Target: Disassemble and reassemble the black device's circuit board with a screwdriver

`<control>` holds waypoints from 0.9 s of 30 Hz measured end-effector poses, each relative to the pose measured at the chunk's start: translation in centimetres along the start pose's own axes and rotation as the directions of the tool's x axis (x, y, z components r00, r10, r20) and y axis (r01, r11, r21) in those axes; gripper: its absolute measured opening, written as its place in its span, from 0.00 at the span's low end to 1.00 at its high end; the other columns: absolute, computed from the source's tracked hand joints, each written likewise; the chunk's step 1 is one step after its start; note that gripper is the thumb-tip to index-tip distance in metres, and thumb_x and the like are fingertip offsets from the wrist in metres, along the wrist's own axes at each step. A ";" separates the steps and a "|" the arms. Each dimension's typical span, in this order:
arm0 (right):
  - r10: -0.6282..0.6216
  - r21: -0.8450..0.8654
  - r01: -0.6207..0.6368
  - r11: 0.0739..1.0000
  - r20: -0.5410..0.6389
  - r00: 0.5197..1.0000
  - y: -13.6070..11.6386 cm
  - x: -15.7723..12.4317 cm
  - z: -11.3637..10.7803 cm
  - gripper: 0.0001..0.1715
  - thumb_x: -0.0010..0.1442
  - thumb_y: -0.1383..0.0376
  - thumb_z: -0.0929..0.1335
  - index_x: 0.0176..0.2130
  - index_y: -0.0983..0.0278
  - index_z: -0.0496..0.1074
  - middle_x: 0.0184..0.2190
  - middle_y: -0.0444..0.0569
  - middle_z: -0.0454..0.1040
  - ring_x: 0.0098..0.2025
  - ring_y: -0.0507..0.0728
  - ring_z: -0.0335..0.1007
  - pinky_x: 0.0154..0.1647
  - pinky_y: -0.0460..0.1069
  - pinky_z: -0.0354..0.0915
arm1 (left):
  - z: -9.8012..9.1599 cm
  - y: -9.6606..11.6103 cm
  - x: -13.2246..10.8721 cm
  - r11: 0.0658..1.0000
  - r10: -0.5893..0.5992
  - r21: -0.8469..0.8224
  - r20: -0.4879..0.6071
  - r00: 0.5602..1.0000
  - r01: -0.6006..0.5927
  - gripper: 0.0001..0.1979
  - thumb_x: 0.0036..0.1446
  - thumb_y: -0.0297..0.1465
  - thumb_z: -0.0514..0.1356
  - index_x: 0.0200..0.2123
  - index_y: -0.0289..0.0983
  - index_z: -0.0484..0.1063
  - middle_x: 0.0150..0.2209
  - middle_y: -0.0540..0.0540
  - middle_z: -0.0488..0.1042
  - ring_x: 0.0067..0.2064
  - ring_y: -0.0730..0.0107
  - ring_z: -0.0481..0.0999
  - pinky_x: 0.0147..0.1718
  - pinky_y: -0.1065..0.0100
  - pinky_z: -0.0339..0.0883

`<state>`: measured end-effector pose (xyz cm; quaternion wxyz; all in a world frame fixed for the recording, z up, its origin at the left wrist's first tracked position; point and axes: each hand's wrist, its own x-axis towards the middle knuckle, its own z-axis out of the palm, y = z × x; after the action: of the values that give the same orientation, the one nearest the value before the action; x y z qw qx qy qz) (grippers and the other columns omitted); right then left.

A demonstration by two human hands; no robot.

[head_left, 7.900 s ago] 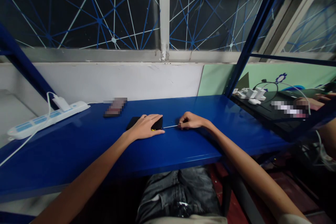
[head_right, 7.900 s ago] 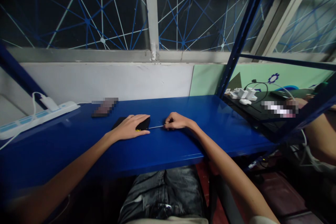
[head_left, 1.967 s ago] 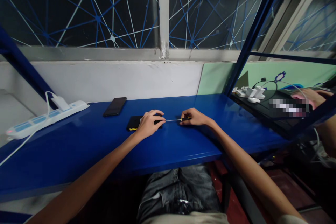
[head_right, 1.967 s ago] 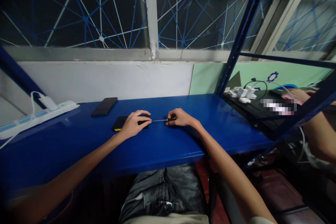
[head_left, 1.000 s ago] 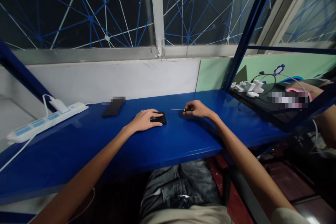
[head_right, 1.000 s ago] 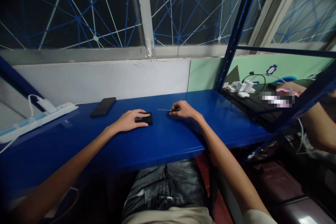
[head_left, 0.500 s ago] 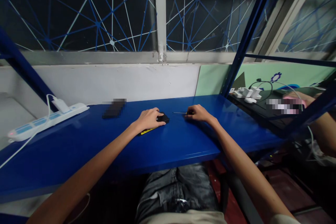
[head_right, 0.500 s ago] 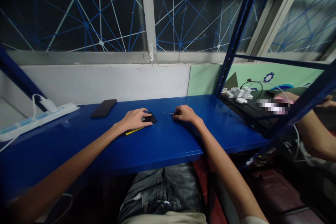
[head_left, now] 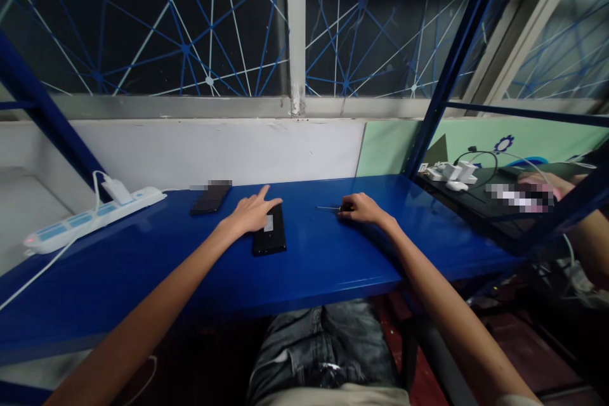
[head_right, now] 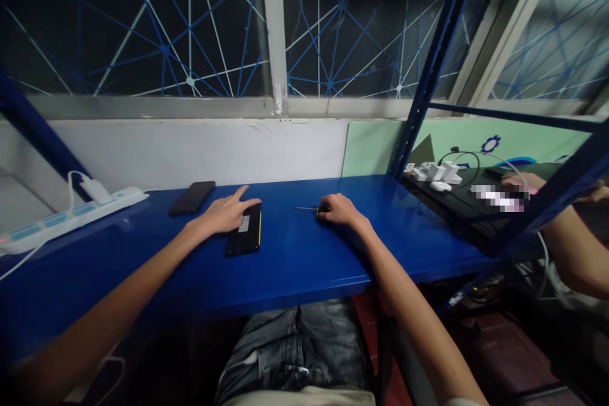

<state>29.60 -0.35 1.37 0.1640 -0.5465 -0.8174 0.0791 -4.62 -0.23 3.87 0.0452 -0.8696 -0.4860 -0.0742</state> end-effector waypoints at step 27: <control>-0.116 0.203 0.109 0.973 0.023 0.993 -4.0 -0.2 1.8 0.32 0.60 0.43 0.61 0.20 0.65 0.66 0.16 0.42 0.59 0.20 0.48 0.50 0.23 0.47 0.44 | 1.3 0.0 -0.4 0.949 0.256 -0.223 0.131 0.958 -0.223 0.41 0.50 0.58 0.59 0.64 0.48 0.59 0.66 0.40 0.58 0.65 0.43 0.57 0.57 0.45 0.53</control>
<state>25.55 -2.05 0.87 0.2085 -0.4786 -0.8375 0.1613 -4.67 -0.34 2.50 -0.0752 -0.9254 -0.3682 -0.0487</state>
